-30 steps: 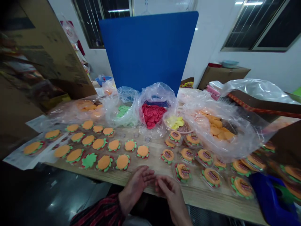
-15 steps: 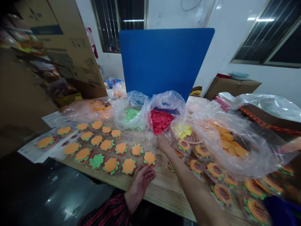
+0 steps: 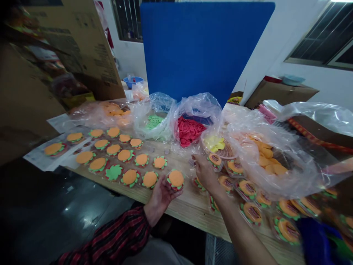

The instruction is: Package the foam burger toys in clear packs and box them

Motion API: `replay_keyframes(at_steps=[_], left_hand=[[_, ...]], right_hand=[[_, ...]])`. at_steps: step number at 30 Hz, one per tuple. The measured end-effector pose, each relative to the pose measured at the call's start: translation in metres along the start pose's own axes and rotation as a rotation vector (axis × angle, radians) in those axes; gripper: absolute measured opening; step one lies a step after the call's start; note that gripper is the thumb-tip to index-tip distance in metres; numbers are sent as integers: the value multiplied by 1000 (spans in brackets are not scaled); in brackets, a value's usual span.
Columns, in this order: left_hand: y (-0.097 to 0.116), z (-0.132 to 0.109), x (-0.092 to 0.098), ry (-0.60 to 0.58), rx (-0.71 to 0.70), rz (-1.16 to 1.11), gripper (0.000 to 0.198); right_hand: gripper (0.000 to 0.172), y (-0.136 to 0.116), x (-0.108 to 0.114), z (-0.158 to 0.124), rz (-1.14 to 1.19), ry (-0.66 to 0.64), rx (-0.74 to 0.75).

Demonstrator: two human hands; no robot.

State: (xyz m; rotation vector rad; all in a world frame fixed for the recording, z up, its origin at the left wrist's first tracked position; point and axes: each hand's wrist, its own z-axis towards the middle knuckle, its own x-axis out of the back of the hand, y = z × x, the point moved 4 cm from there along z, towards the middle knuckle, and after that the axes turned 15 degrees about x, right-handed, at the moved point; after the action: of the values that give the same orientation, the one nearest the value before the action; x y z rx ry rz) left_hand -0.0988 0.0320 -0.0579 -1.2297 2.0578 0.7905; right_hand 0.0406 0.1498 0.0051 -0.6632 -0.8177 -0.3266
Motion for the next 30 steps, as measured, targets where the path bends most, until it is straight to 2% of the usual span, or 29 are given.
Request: replay_keyframes(at_steps=[4,8,11,15,18,21,24,27,30], left_hand=[[-6,-5,-3,9,106,-9,30],[-12,-9,-8,-53,167,-30,27],[-16,-11,-10,-67,182,-45,28],[-14,-14,-17,-120,134,-38,29],[-10,-16,-21,-159,113,-62,35],[-13,-18,-24,-214,164,-38,45],[-16,-18,-22,-183,151,20,25],[-13,-21,-22,-160,18,157,20],[-12,-30,-26,-187,-56,355,27]], right_hand=[[39,-4,6,-11,-27,93,-7],[39,-14,9,-15,-84,91,24],[40,-34,8,-19,-68,52,80],[41,-75,6,-36,-14,-8,197],[56,-101,0,-56,-30,-64,289],[67,-114,-11,-75,-68,-78,346],[63,-119,-19,-88,-33,-53,363],[49,-112,-13,-91,111,61,257],[28,-89,4,-84,269,271,-79]])
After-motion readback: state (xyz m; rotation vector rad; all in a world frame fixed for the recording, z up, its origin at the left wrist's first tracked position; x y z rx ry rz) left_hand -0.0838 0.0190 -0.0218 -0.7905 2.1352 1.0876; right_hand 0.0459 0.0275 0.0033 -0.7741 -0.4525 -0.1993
